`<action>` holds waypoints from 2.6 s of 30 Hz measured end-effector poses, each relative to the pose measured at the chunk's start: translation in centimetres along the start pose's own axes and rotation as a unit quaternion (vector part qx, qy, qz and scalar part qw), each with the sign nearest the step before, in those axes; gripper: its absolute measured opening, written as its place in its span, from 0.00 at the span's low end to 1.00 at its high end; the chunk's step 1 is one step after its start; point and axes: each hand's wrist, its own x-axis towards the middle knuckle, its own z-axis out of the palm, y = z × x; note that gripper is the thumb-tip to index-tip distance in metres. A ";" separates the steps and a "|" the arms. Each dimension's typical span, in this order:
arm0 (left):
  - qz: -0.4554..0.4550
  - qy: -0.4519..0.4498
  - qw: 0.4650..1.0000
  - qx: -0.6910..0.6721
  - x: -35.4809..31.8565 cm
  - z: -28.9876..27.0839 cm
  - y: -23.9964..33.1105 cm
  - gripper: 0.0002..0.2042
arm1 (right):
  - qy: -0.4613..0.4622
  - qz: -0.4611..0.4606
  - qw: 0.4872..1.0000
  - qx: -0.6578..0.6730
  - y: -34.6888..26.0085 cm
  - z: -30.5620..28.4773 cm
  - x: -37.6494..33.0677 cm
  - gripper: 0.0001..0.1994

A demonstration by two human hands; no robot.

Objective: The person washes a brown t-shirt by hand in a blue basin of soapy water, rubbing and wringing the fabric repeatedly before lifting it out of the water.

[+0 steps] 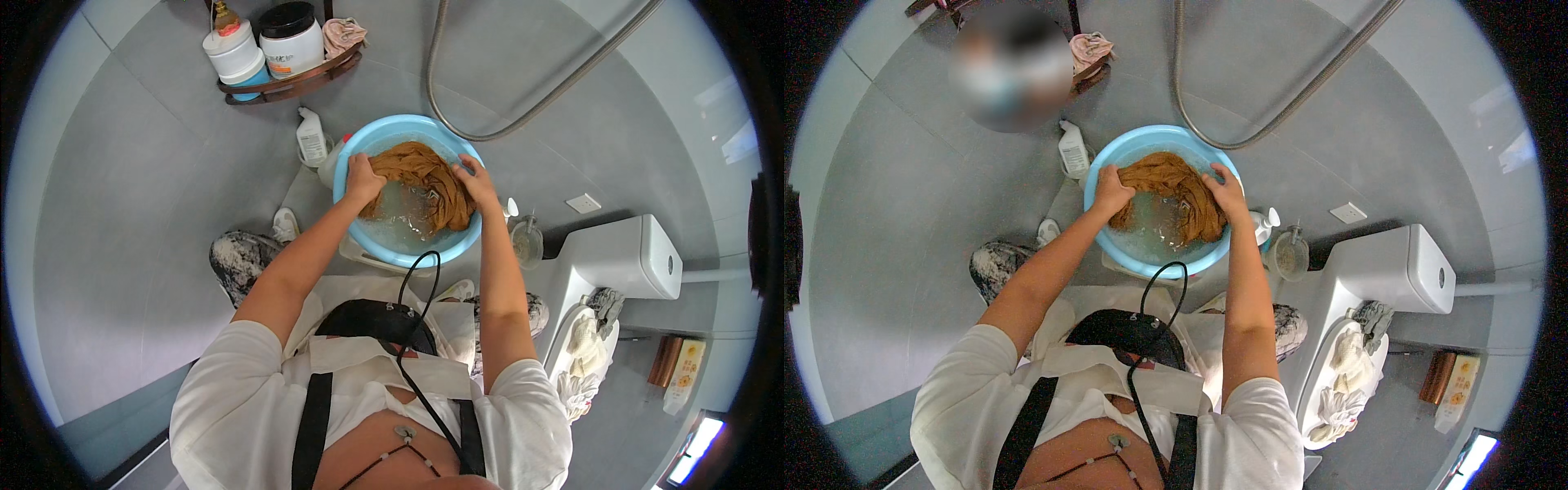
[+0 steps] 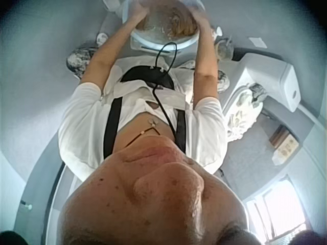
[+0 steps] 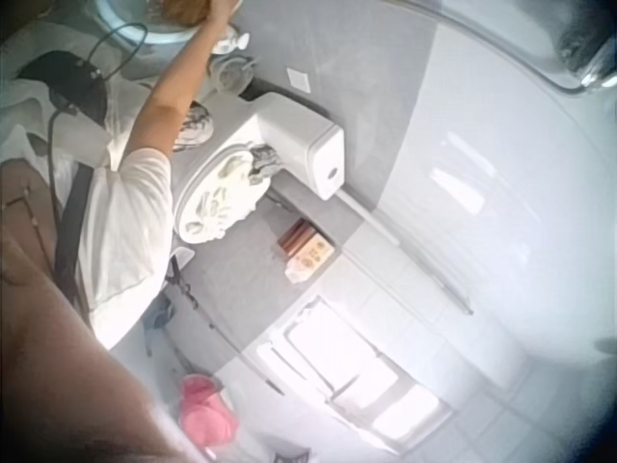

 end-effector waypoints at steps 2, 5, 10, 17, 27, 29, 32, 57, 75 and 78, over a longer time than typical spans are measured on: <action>0.003 -0.065 0.998 -0.020 -0.2 0.1 -0.5 0.29 | -0.057 -0.007 0.997 -0.050 0.4 0.6 0.1 0.25; -0.100 -0.133 0.975 -0.147 0.2 -0.3 0.1 0.34 | -0.056 -0.085 0.966 -0.236 -0.4 2.4 -1.3 0.24; -0.072 -0.158 0.983 -0.063 0.3 0.2 0.1 0.38 | -0.073 -0.007 0.935 -0.348 -1.2 5.5 -2.8 0.32; -0.079 -0.212 0.971 0.076 -0.7 3.0 0.4 0.31 | -0.073 0.034 0.935 -0.347 2.8 7.4 -1.8 0.34; -0.033 -0.190 0.980 -0.041 0.0 3.2 0.7 0.22 | -0.103 -0.005 0.843 -0.527 6.0 8.0 -0.5 0.30; -0.048 -0.198 0.958 -0.200 0.8 3.5 -0.4 0.22 | -0.099 -0.006 0.889 -0.448 3.7 7.9 -1.3 0.35; -0.089 -0.196 0.873 -0.437 1.6 2.3 1.6 0.23 | -0.085 0.009 0.945 -0.316 0.6 6.7 -1.3 0.38; 0.122 -0.191 0.956 0.184 0.1 1.4 0.3 0.43 | -0.071 0.023 0.964 -0.254 -1.7 5.8 -3.2 0.38; -0.204 -0.179 0.719 -0.640 1.8 2.0 -1.0 0.21 | 0.000 0.187 0.880 0.437 3.1 5.2 -0.4 0.26; -0.242 -0.116 0.615 -0.742 1.2 3.1 -0.8 0.18 | -0.023 0.122 0.866 0.484 -2.3 4.8 -2.2 0.25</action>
